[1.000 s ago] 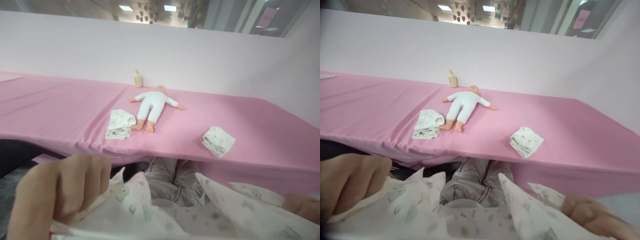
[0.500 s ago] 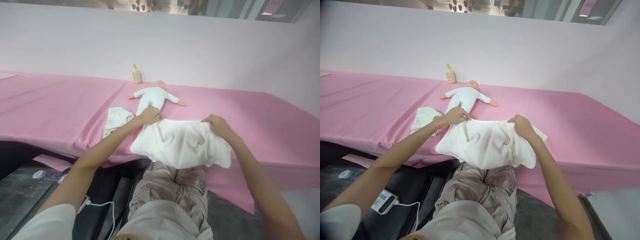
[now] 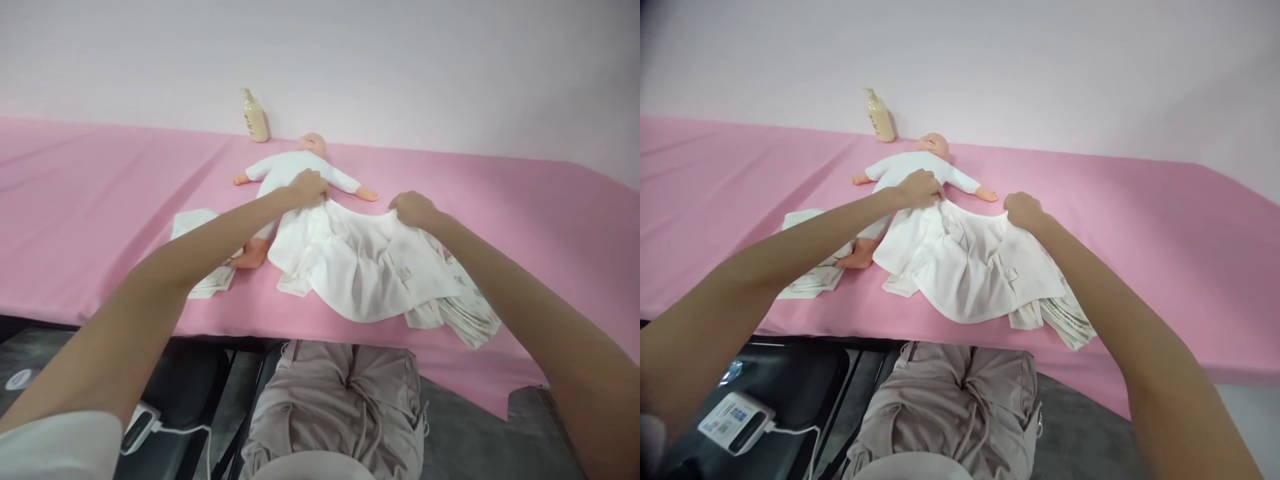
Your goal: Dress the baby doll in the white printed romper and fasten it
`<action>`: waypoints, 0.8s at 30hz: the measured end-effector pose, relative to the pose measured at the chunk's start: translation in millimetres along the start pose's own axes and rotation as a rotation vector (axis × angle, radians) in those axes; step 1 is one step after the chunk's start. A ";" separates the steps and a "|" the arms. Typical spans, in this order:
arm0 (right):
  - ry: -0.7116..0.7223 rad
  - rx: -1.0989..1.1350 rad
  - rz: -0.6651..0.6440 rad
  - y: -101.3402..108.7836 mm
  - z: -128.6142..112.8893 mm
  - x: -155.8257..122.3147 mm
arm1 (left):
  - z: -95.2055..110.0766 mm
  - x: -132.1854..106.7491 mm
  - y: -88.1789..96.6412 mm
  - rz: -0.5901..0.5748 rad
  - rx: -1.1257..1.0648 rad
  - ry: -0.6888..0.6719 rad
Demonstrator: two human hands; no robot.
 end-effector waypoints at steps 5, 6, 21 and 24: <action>-0.021 0.254 -0.121 -14.1 15.5 32.8 | 25.4 12.5 -24.1 -0.160 -0.054 -0.251; -0.052 0.294 -0.126 -15.8 21.0 36.9 | 25.2 14.6 -29.7 -0.194 -0.022 -0.257; -0.412 0.397 0.092 -40.3 100.2 110.7 | -38.8 82.9 -35.3 -0.221 0.311 -0.023; -0.468 0.382 0.123 -44.0 106.8 120.2 | -53.7 91.8 -34.7 -0.239 0.294 0.095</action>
Point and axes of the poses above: each hand's wrist, its own x-axis towards the middle knuckle, its own y-axis out of the back of the hand, z = x × y, the point moved 10 cm from there along x, towards the middle knuckle, and after that the axes turned 6 degrees about -y, right-handed, at the moved point
